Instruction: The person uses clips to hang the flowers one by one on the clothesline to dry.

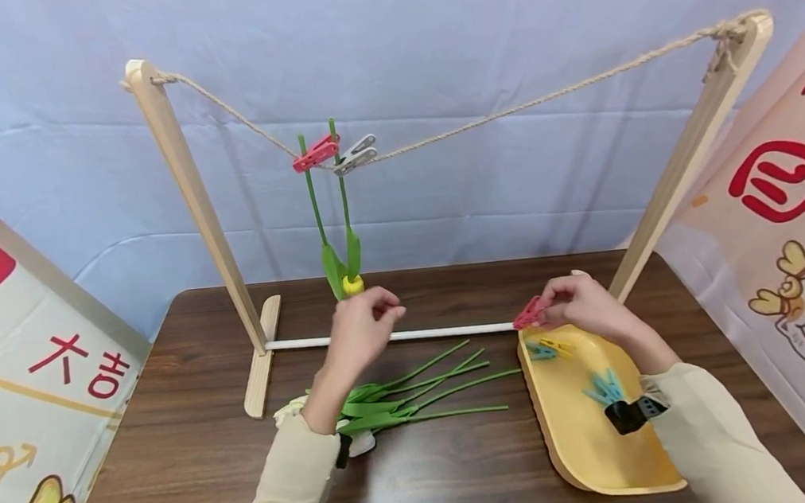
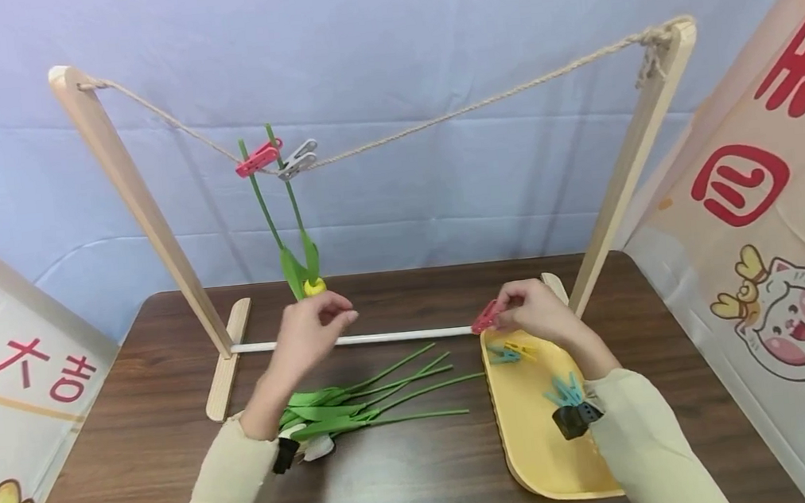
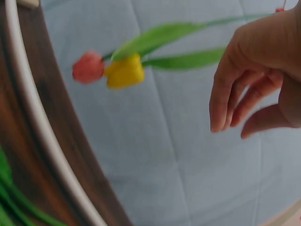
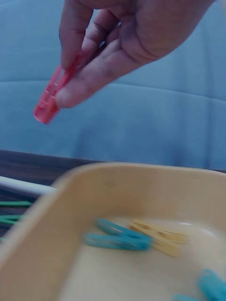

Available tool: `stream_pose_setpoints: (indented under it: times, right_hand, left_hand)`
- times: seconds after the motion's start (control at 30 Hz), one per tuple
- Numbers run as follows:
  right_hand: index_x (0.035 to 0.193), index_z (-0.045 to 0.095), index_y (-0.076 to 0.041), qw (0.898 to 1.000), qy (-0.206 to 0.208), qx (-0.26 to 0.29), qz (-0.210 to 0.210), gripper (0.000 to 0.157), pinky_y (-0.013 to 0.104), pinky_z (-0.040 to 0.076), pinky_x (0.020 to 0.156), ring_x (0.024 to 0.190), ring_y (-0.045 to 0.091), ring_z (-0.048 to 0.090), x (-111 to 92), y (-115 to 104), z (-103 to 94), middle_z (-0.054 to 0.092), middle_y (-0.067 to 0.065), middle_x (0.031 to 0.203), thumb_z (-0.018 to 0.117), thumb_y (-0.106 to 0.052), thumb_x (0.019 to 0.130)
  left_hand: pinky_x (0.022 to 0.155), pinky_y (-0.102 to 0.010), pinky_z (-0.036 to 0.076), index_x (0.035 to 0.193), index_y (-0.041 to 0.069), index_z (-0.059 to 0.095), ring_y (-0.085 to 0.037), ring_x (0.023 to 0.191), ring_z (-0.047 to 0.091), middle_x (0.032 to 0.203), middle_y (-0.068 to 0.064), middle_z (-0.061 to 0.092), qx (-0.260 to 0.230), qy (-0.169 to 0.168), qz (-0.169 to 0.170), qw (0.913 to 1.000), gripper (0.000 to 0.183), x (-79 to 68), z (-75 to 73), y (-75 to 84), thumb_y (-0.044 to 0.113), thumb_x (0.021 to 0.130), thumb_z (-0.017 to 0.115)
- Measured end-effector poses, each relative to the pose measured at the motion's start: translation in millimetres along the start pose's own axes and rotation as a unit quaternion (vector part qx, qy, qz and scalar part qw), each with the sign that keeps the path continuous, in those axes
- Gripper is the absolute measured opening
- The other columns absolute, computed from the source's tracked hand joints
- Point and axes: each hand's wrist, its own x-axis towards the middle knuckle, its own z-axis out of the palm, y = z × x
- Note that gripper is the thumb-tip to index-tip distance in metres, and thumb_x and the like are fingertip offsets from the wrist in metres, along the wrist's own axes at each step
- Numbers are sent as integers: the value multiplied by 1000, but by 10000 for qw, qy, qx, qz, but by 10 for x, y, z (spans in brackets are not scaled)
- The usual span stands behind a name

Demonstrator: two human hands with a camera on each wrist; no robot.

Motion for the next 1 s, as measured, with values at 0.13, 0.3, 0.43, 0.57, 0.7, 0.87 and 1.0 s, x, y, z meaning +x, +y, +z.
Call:
stream_pose_setpoints:
  times: [0.13,0.3,0.43,0.57,0.7,0.87,1.0]
  right_hand:
    - [80,60,11,9985,-305,380,-251,4,34,53,66,72,23,66,81,-116,182,62,23,84,59,14,77]
    - [79,56,13,9896,-712,1213,-293,4,39,52,69,78,30,65,152,-242,396,59,26,90,55,17,78]
    - [77,56,12,9852,-950,1368,-415,5,41,52,71,80,33,64,178,-308,518,60,26,92,55,17,79]
    - [79,57,11,9851,-1123,1193,-515,5,42,51,72,81,35,64,196,-327,594,59,25,91,55,16,80]
    - [80,57,12,9850,-1189,1100,-593,4,40,51,71,80,31,65,198,-304,623,59,25,91,56,15,80]
    - [85,55,16,9815,-1356,1153,-700,5,40,51,72,81,29,65,184,-272,631,59,27,92,58,13,81]
    - [93,54,16,9864,-1223,750,-800,15,35,53,68,78,25,65,177,-263,618,60,23,87,60,11,80]
  left_hand:
    - [63,-26,46,91,6,66,-12,69,58,77,0,64,-89,-957,369,9947,11,-40,214,21,13,84,66]
    - [63,-24,45,97,6,65,-11,71,58,81,0,63,-60,-1554,449,9868,14,-81,426,49,13,85,65]
    - [62,-21,46,95,5,65,-11,71,58,82,-2,64,-202,-1432,474,9884,12,-108,530,75,12,84,66]
    - [59,-19,46,89,4,66,-10,67,58,80,-3,65,-341,-1141,494,9917,7,-126,576,82,7,82,67]
    - [59,-19,46,88,4,66,-11,68,59,79,-3,65,-351,-1094,484,9922,7,-145,582,84,4,81,67]
    - [59,-18,46,88,3,65,-13,68,61,77,-4,65,-496,-1157,511,9907,8,-166,586,71,2,80,68]
    - [58,-18,45,85,3,65,-11,66,60,74,-4,65,-500,-1100,596,9909,8,-175,579,65,0,79,69]
